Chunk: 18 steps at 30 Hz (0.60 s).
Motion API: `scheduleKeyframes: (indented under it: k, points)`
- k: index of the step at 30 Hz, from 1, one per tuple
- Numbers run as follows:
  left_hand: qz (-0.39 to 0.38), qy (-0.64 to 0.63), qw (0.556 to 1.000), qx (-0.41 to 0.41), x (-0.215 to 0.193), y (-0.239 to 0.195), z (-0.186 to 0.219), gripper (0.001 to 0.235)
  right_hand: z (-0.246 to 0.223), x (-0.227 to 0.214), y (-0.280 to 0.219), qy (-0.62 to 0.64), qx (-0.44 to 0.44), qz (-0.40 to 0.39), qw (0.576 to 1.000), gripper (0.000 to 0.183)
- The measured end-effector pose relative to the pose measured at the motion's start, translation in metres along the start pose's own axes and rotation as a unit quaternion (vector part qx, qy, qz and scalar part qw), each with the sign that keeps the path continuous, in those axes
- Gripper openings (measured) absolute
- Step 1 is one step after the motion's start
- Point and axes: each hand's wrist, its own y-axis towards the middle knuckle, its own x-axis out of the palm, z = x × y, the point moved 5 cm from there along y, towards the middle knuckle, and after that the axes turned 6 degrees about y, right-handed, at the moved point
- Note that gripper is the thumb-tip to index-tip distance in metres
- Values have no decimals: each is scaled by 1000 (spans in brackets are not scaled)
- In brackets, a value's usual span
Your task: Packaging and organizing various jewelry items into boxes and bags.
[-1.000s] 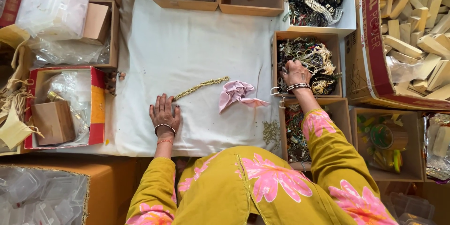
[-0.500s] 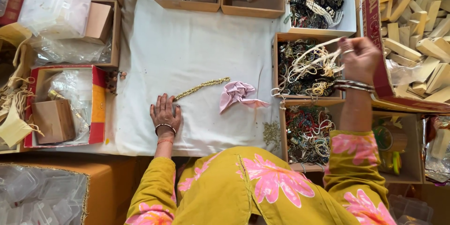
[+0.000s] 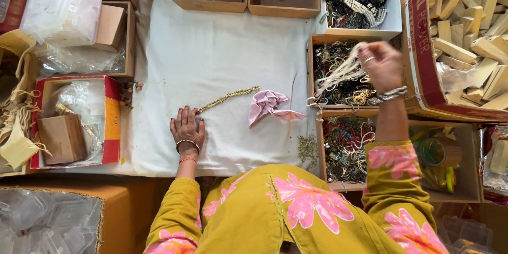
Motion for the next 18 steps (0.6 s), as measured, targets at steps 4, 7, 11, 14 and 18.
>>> scheduleKeyframes:
  k: [4, 7, 11, 14, 18]
  points:
    - [-3, -1, 1000, -1, 0, 1, 0, 48, 36, 16, -14, -293, 72, -64, 951, 23]
    - [-5, 2, 1000, -3, 1, 0, -1, 48, 68, 29, -25, -275, 93, -92, 952, 22]
    - [-4, 6, 1000, -4, 2, 1, 0, 48, 71, 66, -54, -257, 43, -104, 960, 20]
    - [-2, 9, 1000, -8, 1, 0, 0, 48, 48, 113, -85, -231, -85, -137, 959, 18]
    - [-4, 12, 1000, -10, 1, 1, 0, 48, 21, 184, -131, -239, -185, -240, 923, 40]
